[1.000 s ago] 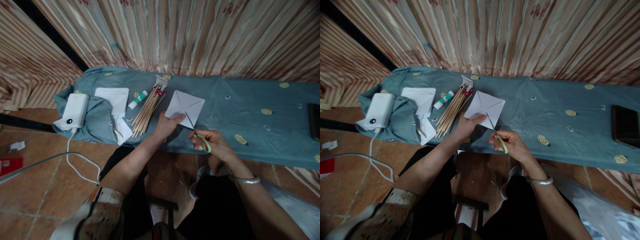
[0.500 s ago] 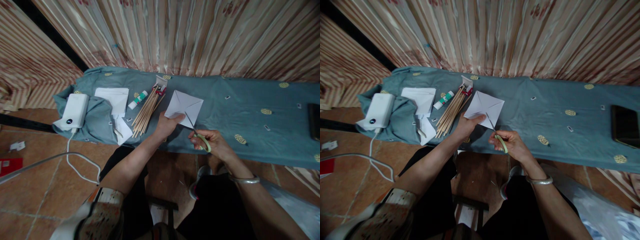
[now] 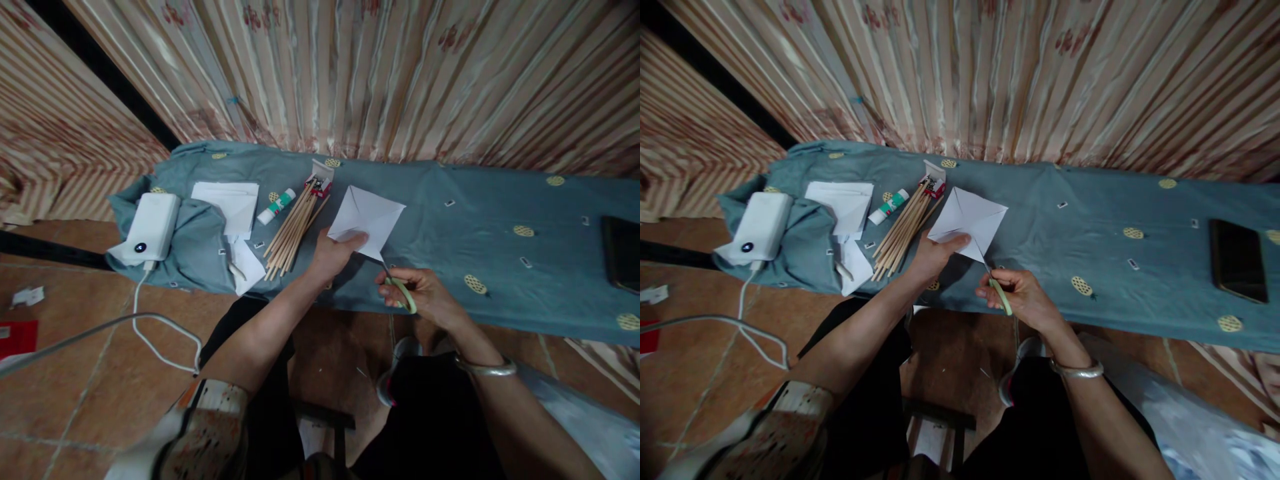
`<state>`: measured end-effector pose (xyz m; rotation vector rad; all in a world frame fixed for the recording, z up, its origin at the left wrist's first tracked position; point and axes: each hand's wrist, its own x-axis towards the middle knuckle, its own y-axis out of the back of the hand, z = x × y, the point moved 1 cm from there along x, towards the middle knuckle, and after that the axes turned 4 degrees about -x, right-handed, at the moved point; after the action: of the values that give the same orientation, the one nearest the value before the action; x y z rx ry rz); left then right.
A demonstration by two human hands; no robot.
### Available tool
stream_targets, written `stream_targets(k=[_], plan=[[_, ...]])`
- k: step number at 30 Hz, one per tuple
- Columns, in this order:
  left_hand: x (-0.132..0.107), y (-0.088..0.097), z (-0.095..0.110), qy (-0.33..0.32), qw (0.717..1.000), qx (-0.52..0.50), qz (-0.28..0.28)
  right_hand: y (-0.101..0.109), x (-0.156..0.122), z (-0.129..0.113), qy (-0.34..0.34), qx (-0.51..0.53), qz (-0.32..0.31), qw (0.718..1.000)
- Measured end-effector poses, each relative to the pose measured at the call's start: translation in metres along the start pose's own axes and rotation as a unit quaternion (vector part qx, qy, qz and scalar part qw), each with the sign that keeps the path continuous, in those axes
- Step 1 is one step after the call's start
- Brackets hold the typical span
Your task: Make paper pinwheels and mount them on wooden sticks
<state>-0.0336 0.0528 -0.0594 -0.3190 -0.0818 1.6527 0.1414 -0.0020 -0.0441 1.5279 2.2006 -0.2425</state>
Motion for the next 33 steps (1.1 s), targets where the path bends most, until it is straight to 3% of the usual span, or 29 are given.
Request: stream_targets(k=[3, 6, 11, 15, 20, 26, 29, 33], plan=[[0.004, 0.002, 0.001, -0.016, 1.0, -0.012, 0.005, 0.007, -0.007, 0.003, -0.004, -0.028, 0.005, 1.0], [0.008, 0.006, 0.002, -0.029, 0.999, -0.011, 0.025, 0.02, -0.015, 0.009, 0.021, -0.128, 0.036, 0.991], [0.011, 0.013, 0.004, -0.045, 0.998, -0.039, 0.036, 0.049, -0.025, 0.017, 0.034, -0.327, 0.155, 0.932], [0.008, 0.014, 0.002, -0.037, 0.999, -0.005, 0.014, 0.063, -0.03, 0.015, 0.021, -0.406, 0.234, 0.883], [0.002, 0.011, -0.004, -0.001, 0.996, 0.066, -0.059, 0.07, -0.03, 0.009, -0.008, -0.474, 0.256, 0.842], [0.002, 0.008, -0.008, -0.033, 0.971, 0.197, -0.135, 0.071, -0.025, 0.007, -0.043, -0.576, 0.273, 0.769], [0.002, 0.008, -0.006, -0.048, 0.961, 0.23, -0.143, 0.071, -0.022, 0.007, -0.065, -0.607, 0.278, 0.741], [0.0, 0.014, 0.001, -0.076, 0.961, 0.239, -0.115, 0.069, -0.018, 0.008, -0.049, -0.621, 0.29, 0.726]])
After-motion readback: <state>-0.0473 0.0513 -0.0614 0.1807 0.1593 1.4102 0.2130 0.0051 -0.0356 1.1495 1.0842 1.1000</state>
